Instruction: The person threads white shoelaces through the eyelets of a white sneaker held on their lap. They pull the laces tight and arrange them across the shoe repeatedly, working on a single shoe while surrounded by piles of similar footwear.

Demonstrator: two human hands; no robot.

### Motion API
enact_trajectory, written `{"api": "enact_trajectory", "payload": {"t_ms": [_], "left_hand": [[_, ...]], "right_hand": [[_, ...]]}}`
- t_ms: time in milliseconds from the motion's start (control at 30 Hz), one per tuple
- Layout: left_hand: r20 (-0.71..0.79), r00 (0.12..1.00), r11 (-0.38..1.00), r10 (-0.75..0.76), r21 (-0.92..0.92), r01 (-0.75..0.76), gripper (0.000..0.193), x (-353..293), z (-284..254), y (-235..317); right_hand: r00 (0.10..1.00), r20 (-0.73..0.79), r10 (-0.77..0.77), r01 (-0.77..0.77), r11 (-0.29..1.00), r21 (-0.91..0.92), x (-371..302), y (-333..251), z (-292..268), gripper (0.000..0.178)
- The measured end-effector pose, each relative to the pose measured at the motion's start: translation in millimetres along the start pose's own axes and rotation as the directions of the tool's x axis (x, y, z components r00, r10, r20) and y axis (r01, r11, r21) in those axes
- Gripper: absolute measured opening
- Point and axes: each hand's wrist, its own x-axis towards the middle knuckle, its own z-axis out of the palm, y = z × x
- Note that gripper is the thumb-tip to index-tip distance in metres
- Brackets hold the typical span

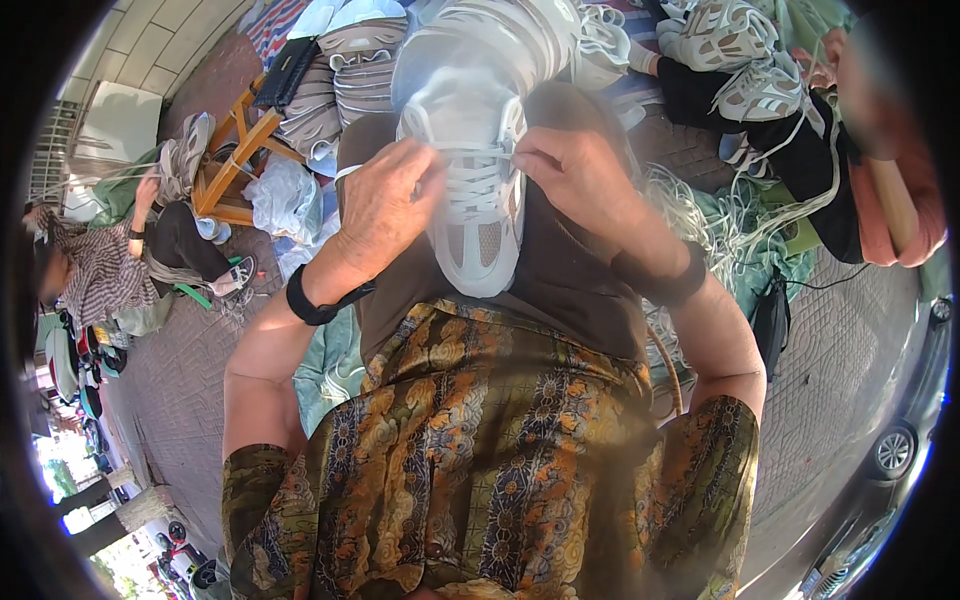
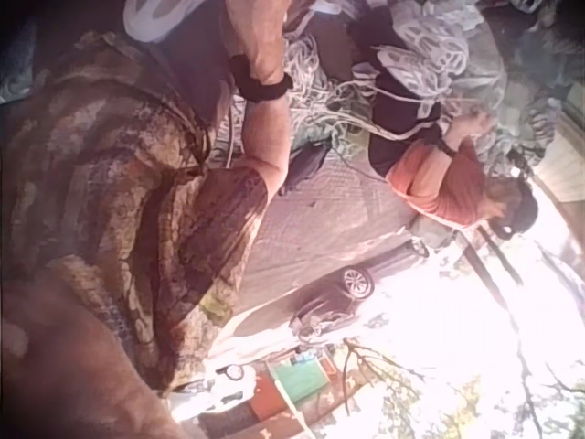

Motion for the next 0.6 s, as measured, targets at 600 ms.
{"api": "enact_trajectory", "payload": {"t_ms": [600], "left_hand": [[0.326,0.921,0.962,-0.213,-0.095,0.256,0.016,17,-18,3]], "right_hand": [[1.000,0.001,0.000,0.000,0.997,0.073,10,22,-23,0.017]]}}
